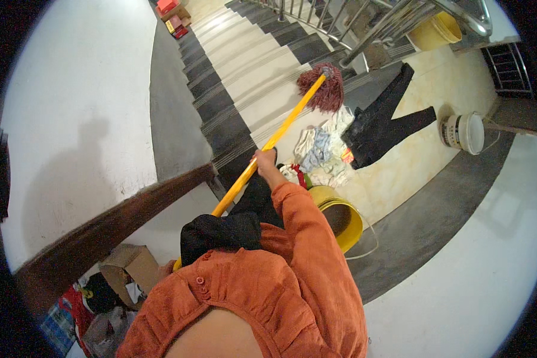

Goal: The person mops a tiled floor using a yellow-handled mop with a maroon head. They move the mop back and forth across the room, navigating around furniture and clutter, and eventually dip the mop into a bucket of water near a staircase.

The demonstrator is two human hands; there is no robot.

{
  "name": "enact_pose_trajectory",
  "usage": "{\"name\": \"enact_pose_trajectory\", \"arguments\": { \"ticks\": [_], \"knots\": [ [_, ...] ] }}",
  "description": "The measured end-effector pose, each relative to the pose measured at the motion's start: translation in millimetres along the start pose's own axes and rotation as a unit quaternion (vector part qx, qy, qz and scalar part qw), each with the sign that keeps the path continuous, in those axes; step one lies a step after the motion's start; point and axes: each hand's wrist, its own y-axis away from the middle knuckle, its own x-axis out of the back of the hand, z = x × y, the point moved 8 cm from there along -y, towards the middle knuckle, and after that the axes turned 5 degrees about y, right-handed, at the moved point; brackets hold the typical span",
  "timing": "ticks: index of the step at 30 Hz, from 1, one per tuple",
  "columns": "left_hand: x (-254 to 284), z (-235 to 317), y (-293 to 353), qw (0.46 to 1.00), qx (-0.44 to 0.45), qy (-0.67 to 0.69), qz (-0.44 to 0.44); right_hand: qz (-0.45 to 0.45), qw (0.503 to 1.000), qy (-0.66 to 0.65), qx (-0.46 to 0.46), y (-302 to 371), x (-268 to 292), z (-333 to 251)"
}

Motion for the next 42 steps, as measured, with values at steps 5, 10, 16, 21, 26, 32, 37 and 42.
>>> {"name": "enact_pose_trajectory", "arguments": {
  "ticks": [5, 10, 16, 21, 26, 32, 37, 42],
  "knots": [
    [46, -26, 10, 0.992, 0.062, -0.104, -0.028, 0.013, 0.997, -0.03, -0.063, 47, -39, -14],
    [90, -47, 42, 0.98, 0.018, -0.197, 0.008, -0.12, 0.957, -0.211, -0.157, 117, -69, -42],
    [101, -6, 40, 0.966, -0.014, -0.253, 0.045, -0.066, 0.966, -0.235, -0.088, 82, -36, -100],
    [78, 8, 52, 0.968, 0.128, -0.209, -0.048, -0.08, 0.959, -0.246, -0.114, 93, 6, -111],
    [46, 7, 76, 0.981, 0.17, -0.092, -0.031, -0.071, 0.952, -0.237, -0.181, 94, 75, -129],
    [38, 119, 1, 0.969, -0.014, -0.244, 0.024, -0.088, 0.951, -0.276, -0.11, 66, 174, -222],
    [3, 272, -90, 0.938, -0.158, -0.307, 0.027, -0.02, 0.938, -0.345, -0.034, 35, 270, -315],
    [-48, 330, -190, 0.94, -0.237, -0.243, 0.031, 0.076, 0.922, -0.378, 0.045, 39, 357, -428]
  ]
}}
